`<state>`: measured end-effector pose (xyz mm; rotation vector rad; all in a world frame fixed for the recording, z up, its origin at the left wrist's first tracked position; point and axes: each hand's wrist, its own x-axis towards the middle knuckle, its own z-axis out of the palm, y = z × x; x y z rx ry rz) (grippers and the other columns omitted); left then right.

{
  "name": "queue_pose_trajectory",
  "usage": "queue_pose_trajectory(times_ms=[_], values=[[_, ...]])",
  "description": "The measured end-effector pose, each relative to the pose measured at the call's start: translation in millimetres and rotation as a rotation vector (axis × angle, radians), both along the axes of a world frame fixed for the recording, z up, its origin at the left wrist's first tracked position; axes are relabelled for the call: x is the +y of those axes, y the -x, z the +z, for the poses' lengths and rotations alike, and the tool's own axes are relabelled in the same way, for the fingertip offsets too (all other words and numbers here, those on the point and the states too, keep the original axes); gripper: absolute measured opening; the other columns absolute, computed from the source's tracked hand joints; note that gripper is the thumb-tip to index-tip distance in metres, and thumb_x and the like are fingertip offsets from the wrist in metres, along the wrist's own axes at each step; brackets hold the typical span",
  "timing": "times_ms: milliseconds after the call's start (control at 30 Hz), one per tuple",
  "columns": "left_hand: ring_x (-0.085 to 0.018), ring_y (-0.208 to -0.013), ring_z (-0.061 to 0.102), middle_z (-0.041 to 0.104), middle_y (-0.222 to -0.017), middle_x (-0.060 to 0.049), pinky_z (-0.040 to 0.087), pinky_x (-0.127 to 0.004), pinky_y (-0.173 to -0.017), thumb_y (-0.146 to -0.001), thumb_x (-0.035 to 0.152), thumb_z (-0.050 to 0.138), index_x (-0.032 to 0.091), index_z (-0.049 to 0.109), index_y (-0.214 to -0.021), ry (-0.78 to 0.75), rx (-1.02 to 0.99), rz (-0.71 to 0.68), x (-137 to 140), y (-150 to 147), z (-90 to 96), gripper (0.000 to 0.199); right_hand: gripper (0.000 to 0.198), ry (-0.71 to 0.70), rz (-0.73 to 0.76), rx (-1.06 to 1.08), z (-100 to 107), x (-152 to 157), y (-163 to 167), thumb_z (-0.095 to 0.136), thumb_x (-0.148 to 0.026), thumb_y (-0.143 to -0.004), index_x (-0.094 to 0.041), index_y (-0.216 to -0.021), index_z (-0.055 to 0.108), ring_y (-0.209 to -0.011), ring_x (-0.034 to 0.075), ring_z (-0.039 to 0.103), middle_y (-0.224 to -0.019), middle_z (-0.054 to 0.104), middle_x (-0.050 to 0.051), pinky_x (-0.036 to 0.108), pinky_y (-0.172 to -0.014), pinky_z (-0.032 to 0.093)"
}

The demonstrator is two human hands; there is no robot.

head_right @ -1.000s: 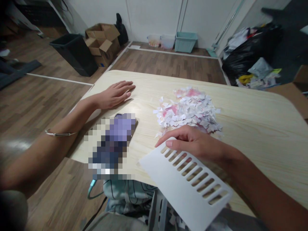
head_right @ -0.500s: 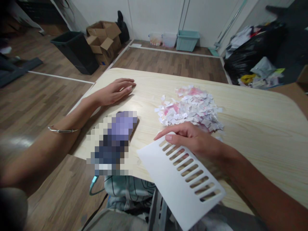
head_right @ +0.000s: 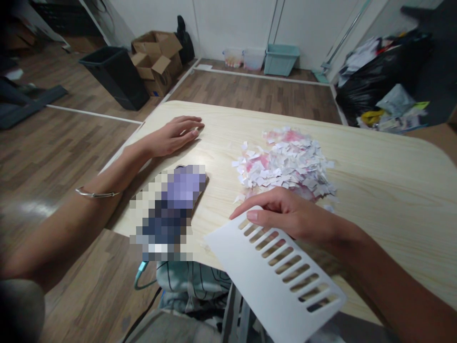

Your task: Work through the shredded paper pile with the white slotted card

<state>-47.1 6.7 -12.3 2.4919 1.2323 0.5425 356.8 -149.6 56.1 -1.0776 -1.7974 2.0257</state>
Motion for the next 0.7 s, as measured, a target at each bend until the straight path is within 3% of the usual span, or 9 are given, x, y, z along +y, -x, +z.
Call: queue_pose_trajectory(times_ms=[200,433,567,700], values=[[-0.042,-0.178,0.065,0.077,-0.184,-0.019,0.046,-0.071,-0.155,-0.131,0.052,0.052,0.023,0.082,-0.166,-0.018,0.004,0.021,1.8,-1.9,-3.0,0.055,0.062,0.101,-0.052,0.048,-16.6,-1.6,-6.7,0.097,-0.077,-0.112,-0.018,-0.133,0.102,-0.060,0.010,0.059,-0.080,0.075,0.001,0.020,-0.049,0.037],[-0.047,-0.167,0.070,0.077,-0.176,-0.020,0.049,-0.069,-0.152,-0.127,0.053,0.056,0.025,0.077,-0.163,-0.054,0.092,0.160,2.9,-16.5,-4.8,0.050,0.060,0.060,-0.063,-0.040,-2.5,-2.0,11.5,0.106,-0.070,-0.102,-0.013,-0.119,0.097,-0.066,0.011,0.062,-0.082,0.078,0.002,0.020,-0.055,0.043],[-0.052,-0.162,0.072,0.075,-0.171,-0.021,0.054,-0.077,-0.145,-0.127,0.053,0.060,0.024,0.077,-0.158,-0.055,0.168,0.261,10.7,-30.0,3.6,0.046,0.064,0.037,-0.044,-0.034,-0.7,-1.3,10.9,0.103,-0.073,-0.104,-0.012,-0.121,0.097,-0.064,0.011,0.060,-0.080,0.077,0.002,0.021,-0.055,0.041],[-0.052,-0.165,0.070,0.074,-0.172,-0.019,0.055,-0.076,-0.144,-0.127,0.054,0.062,0.026,0.076,-0.159,-0.028,0.196,0.281,24.6,-39.0,9.7,0.045,0.063,-0.068,-0.021,-0.031,-6.5,-2.8,4.8,0.099,-0.075,-0.108,-0.013,-0.121,0.099,-0.066,0.012,0.060,-0.081,0.076,0.003,0.022,-0.055,0.041]])
